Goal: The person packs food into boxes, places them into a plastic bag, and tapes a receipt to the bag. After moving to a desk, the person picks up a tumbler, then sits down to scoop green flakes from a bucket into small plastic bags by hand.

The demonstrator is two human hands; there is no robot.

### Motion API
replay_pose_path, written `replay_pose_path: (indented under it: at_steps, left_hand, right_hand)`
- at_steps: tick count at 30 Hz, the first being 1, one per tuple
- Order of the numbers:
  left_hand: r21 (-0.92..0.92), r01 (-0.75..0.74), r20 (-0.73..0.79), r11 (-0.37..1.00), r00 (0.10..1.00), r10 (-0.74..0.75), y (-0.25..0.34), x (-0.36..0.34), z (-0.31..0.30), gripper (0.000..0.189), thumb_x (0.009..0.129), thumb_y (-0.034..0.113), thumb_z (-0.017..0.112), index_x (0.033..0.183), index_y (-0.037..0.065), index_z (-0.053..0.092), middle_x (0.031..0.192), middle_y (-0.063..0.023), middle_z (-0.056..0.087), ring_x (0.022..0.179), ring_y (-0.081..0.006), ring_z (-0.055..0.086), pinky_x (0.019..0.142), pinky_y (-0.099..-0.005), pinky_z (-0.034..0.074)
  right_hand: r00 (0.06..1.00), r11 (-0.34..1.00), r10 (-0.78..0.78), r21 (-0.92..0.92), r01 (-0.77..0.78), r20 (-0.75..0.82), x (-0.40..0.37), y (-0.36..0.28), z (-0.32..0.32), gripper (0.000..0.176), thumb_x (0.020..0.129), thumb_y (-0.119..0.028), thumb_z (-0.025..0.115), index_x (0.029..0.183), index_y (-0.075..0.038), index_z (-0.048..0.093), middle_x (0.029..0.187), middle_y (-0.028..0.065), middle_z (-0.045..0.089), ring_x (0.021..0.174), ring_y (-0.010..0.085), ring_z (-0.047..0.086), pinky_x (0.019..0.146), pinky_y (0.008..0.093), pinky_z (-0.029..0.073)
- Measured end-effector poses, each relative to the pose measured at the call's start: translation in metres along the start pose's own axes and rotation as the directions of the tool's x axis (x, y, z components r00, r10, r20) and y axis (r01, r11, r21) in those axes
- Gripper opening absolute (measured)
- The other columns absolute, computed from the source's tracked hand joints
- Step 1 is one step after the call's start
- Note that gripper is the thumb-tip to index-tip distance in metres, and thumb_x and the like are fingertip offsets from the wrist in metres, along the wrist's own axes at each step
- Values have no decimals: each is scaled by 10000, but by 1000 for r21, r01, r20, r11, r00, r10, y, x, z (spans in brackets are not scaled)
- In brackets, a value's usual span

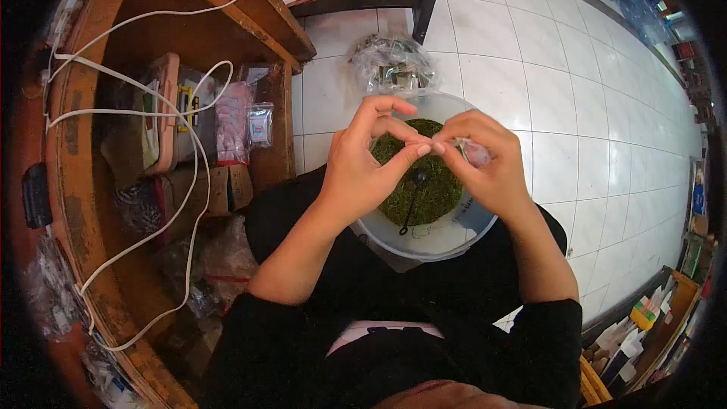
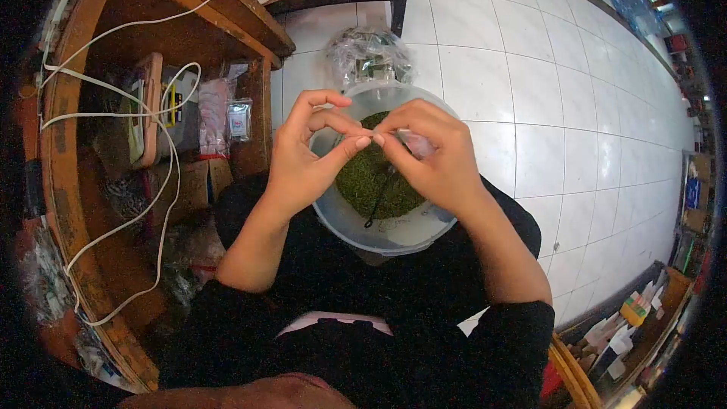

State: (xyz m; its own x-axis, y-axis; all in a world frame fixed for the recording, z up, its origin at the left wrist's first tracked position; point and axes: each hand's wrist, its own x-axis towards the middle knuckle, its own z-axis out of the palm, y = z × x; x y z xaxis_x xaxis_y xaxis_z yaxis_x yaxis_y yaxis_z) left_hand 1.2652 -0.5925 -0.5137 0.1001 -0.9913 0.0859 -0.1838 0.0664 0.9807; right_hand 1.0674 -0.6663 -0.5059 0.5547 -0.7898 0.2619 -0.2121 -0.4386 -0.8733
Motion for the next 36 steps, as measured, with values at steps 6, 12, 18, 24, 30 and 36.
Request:
replay_pose_path:
  at_steps: [6, 12, 18, 24, 30, 36]
  left_hand:
    - [257, -32, -182, 966, 980, 81, 5, 2, 5, 463, 883, 98, 760, 1290, 67, 540, 980, -84, 736, 1040, -263, 690, 1039, -417, 466]
    - [450, 68, 55, 890, 993, -104, -3, -3, -7, 427, 905, 135, 733, 1295, 72, 570, 1163, -133, 676, 1124, -309, 639, 1031, -453, 466]
    - [229, 51, -7, 972, 999, -50, -6, -4, 9, 368, 930, 128, 723, 1267, 40, 605, 1090, -137, 725, 987, -258, 716, 921, -378, 538]
    - [54, 97, -70, 994, 993, -93, -12, -5, 27, 294, 908, 114, 737, 1168, 28, 630, 988, -118, 726, 896, -246, 729, 835, -351, 549]
    - [-199, 145, -28, 969, 988, -154, -21, 1, 26, 108, 923, 57, 737, 995, 1, 679, 906, -44, 730, 877, -107, 688, 817, -281, 534]
    - [-177, 176, -84, 968, 978, -193, -17, 5, 26, 121, 943, 85, 754, 1021, 26, 683, 942, 9, 688, 879, -66, 636, 810, -237, 515]
  right_hand:
    - [990, 994, 26, -101, -40, -135, 31, 16, -6, 96, 868, -29, 761, 962, -12, 761, 913, 100, 691, 847, 192, 670, 775, 301, 520]
    - [952, 993, -35, -119, -2, -303, 65, 36, 10, 189, 897, -74, 772, 1085, -59, 778, 919, 75, 684, 790, 146, 626, 745, 269, 501]
    - [967, 992, 47, -104, -76, -251, 55, 31, 24, 269, 932, -123, 736, 1196, -71, 742, 921, 75, 652, 872, 189, 635, 830, 294, 503]
    - [989, 997, 0, 74, 11, -150, 11, 5, 47, 182, 969, -118, 661, 1110, -27, 732, 1117, 129, 622, 1041, 246, 627, 926, 341, 486]
    - [978, 982, 140, 145, -119, -152, 6, 4, 33, 177, 899, -103, 757, 1045, -16, 705, 1041, 111, 674, 1002, 219, 661, 908, 334, 505]
    - [952, 926, 305, 243, -288, -35, 1, -6, 7, 208, 892, -126, 785, 1044, -8, 706, 1000, 62, 721, 959, 130, 655, 869, 294, 517]
